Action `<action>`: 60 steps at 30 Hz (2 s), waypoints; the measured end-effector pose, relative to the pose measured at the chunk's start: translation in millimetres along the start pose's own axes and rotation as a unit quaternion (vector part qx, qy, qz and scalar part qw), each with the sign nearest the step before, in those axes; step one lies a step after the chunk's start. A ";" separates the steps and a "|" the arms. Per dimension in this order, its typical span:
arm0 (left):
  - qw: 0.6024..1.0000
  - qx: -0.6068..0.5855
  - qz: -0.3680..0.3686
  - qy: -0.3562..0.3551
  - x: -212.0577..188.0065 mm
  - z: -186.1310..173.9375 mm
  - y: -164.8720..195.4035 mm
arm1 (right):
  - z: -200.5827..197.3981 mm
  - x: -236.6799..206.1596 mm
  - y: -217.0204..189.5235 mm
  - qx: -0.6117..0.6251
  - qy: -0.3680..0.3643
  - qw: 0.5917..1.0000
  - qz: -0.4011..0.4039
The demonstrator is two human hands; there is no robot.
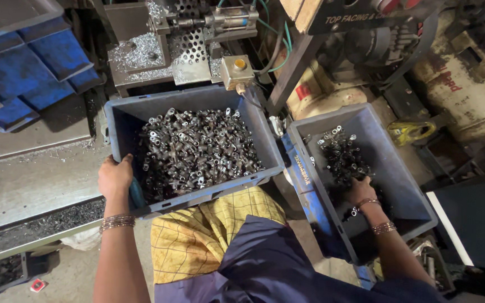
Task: The person sits at a benchtop drilling and facing machine, picks small black metal fittings one at a time from a crate, seats each fitting in the machine fixture, and operates the machine to machine the part. Machined fittings are placed into a second crate beside the first, and the person occasionally repositions the crates.
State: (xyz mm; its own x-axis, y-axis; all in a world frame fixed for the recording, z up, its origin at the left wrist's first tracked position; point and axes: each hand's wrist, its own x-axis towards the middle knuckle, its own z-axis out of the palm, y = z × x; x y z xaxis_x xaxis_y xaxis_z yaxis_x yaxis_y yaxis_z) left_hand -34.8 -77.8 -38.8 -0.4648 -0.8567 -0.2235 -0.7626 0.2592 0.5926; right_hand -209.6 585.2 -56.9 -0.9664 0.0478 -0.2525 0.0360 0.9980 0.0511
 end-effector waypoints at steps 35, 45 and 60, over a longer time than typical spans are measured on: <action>1.000 -0.021 0.018 0.006 5.3 -2.3 -10.5 | -68.8 -77.5 -223.2 0.853 -0.212 0.451 -0.154; 0.914 -0.046 0.283 0.285 -51.3 -16.5 1.1 | -71.6 -126.1 -320.7 0.736 -0.341 0.511 -0.284; 0.834 -0.491 0.119 -0.219 -160.5 39.5 40.2 | -64.9 -115.2 -321.1 0.745 -0.252 0.578 -0.218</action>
State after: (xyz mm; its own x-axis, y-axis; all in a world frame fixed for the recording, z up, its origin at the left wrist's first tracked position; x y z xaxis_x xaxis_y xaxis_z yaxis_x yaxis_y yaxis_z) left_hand -8.6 87.8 -9.7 -0.8351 -0.5313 -0.1424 0.0121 -0.2765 0.9609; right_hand -126.3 256.6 18.5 -0.7824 -0.5905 -0.1976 0.3600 -0.1701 -0.9173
